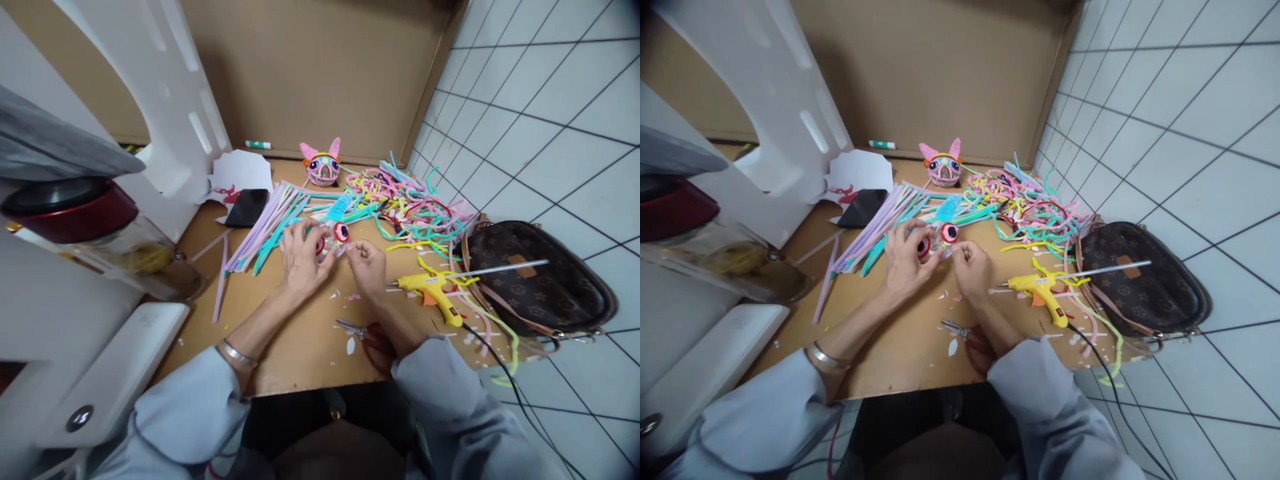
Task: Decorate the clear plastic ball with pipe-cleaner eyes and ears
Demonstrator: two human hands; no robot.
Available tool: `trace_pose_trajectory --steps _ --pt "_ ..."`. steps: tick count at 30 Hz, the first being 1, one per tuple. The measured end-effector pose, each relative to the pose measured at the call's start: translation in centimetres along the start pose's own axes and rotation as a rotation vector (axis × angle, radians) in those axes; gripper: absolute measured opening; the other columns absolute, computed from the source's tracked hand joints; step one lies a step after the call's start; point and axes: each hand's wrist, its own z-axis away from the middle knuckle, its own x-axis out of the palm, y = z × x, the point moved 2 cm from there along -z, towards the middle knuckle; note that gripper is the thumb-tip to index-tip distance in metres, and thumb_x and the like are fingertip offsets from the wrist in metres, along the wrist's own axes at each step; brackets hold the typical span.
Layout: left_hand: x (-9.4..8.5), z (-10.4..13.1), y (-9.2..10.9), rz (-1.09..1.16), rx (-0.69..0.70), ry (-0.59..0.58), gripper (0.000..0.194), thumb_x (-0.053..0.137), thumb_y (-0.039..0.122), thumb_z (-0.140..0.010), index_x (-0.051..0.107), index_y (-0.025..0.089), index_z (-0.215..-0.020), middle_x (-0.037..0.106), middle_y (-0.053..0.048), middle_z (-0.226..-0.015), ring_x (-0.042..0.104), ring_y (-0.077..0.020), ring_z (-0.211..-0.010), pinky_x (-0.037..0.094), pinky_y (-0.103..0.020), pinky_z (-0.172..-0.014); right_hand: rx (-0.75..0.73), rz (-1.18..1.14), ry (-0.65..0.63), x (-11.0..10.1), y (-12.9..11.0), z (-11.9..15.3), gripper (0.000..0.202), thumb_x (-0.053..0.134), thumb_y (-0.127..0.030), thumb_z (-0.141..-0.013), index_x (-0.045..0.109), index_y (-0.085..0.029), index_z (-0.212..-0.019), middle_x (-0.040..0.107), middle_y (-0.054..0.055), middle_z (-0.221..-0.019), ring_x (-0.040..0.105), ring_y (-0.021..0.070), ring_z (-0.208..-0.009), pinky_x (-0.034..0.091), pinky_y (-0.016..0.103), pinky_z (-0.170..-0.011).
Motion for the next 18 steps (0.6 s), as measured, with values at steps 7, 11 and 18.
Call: trace_pose_trajectory --steps 7,11,18 --pt "-0.1 0.1 -0.5 -0.008 0.024 0.005 0.030 0.066 0.040 -0.084 0.064 0.024 -0.109 0.059 -0.012 -0.129 0.050 -0.0345 -0.119 0.043 -0.050 -0.097 -0.579 0.366 -0.266 -0.5 -4.7 2.8 0.030 0.035 -0.016 -0.095 0.065 -0.020 -0.099 0.069 0.007 -0.102 0.064 0.0171 -0.095 0.048 0.028 -0.085" --pt "0.1 -0.1 -1.1 -0.009 0.037 0.007 0.035 0.071 0.045 -0.081 0.063 0.025 -0.110 0.058 -0.012 -0.133 0.049 -0.0353 -0.123 0.042 -0.051 -0.099 -0.620 0.652 -0.194 -4.8 -5.7 3.4 0.033 0.044 -0.025 -0.097 0.061 -0.019 -0.125 0.071 0.011 -0.109 0.064 0.0225 -0.101 0.048 0.034 -0.090" --pt "0.7 -0.3 -1.2 -0.015 0.040 -0.009 0.042 0.077 0.041 -0.078 0.063 0.023 -0.113 0.057 -0.014 -0.135 0.048 -0.0361 -0.124 0.040 -0.052 -0.102 -0.288 1.329 0.106 -16.6 -0.4 4.1 0.036 0.047 -0.040 -0.096 0.065 -0.012 -0.111 0.070 0.020 -0.103 0.065 0.0324 -0.092 0.048 0.040 -0.078"
